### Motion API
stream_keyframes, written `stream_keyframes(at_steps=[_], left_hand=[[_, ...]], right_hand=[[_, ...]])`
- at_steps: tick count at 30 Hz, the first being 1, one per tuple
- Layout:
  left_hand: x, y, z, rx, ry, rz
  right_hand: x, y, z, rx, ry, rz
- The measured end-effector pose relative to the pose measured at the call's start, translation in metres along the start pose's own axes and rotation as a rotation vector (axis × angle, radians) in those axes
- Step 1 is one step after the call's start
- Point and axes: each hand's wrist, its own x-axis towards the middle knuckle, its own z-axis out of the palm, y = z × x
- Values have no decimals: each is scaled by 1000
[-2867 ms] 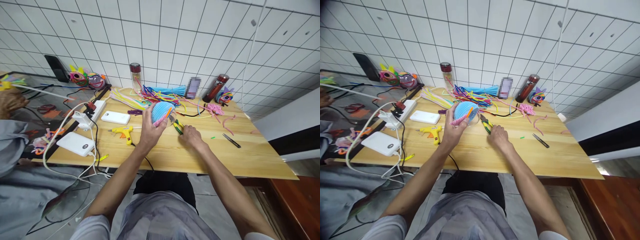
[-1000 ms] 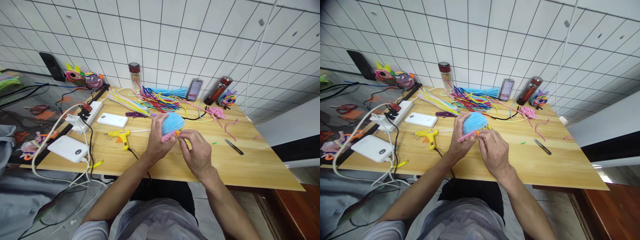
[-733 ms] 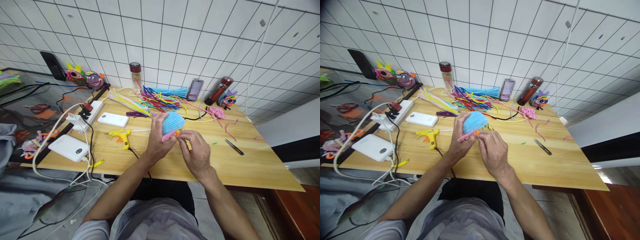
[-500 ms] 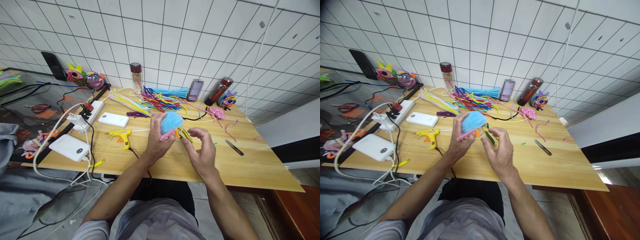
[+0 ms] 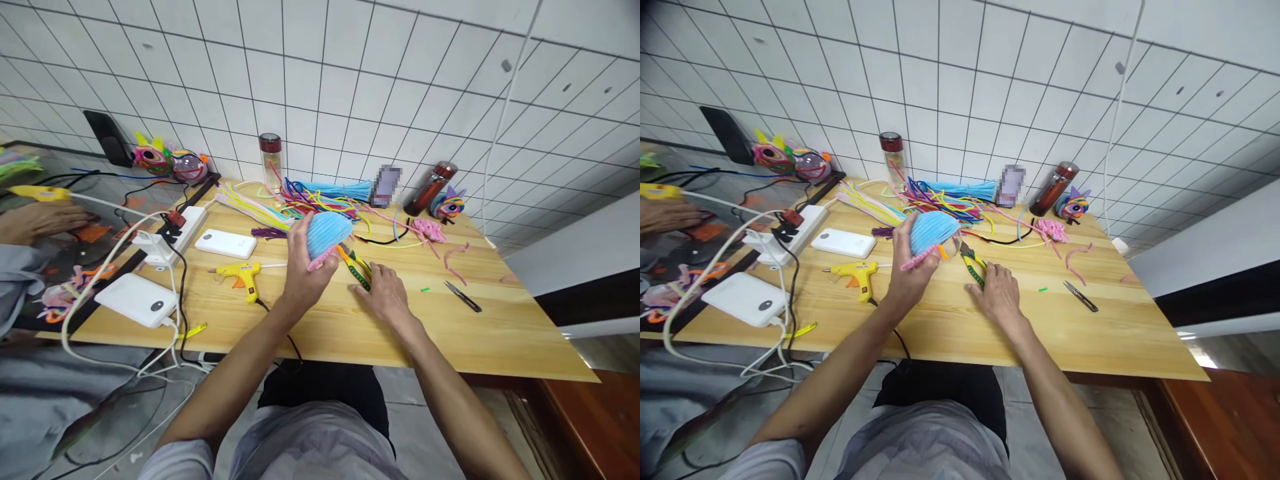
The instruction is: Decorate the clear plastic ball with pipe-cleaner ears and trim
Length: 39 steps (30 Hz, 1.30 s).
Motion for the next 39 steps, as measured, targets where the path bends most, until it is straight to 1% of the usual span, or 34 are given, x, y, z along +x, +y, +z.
stream_keyframes(at_steps=[2, 4, 8, 10, 13, 15, 17, 19, 20, 21, 22, 23, 24, 26, 28, 32, 34, 37, 39], left_hand=[[4, -4, -1, -71, 10, -79], [7, -8, -2, -179, 31, -186], [13, -19, 1, -452, 58, -406], [16, -24, 4, -582, 79, -494], [22, -28, 7, -773, 135, -599], [26, -29, 8, -880, 148, -645], [28, -27, 9, -951, 138, -676], [29, -23, 11, -994, 116, -700], [29, -20, 12, -1006, 102, -710], [29, -18, 14, -1011, 89, -718], [29, -15, 16, -1010, 73, -722], [28, -13, 18, -1001, 59, -722], [28, -11, 21, -984, 47, -716], [27, -9, 26, -934, 37, -686], [25, -9, 30, -869, 10, -644], [21, -6, 33, -722, -87, -539], [19, -2, 34, -655, -115, -490], [16, 6, 35, -552, -122, -423], [14, 11, 35, -480, -121, -368]], right_hand=[[8, -8, 3, -60, -76, 39], [14, -13, 6, -54, -105, 57], [25, -13, 5, 142, -119, 68], [29, -6, 4, 222, -117, 68], [32, 14, 0, 360, -115, 76], [29, 29, -5, 481, -105, 79], [20, 41, -11, 587, -55, 90], [6, 49, -19, 785, 17, 106], [-2, 50, -23, 999, 41, 107], [-9, 50, -27, 1202, 35, 98], [-16, 49, -31, 1359, 4, 92], [-22, 46, -35, 1468, -43, 91], [-26, 44, -39, 1516, -95, 93], [-32, 38, -45, 1520, -169, 104], [-35, 33, -51, 1495, -210, 103], [-42, 27, -63, 1433, -279, 90], [-47, 27, -68, 1346, -233, 62], [-52, 32, -71, 1188, -76, 32], [-52, 38, -67, 1062, 39, 13]])
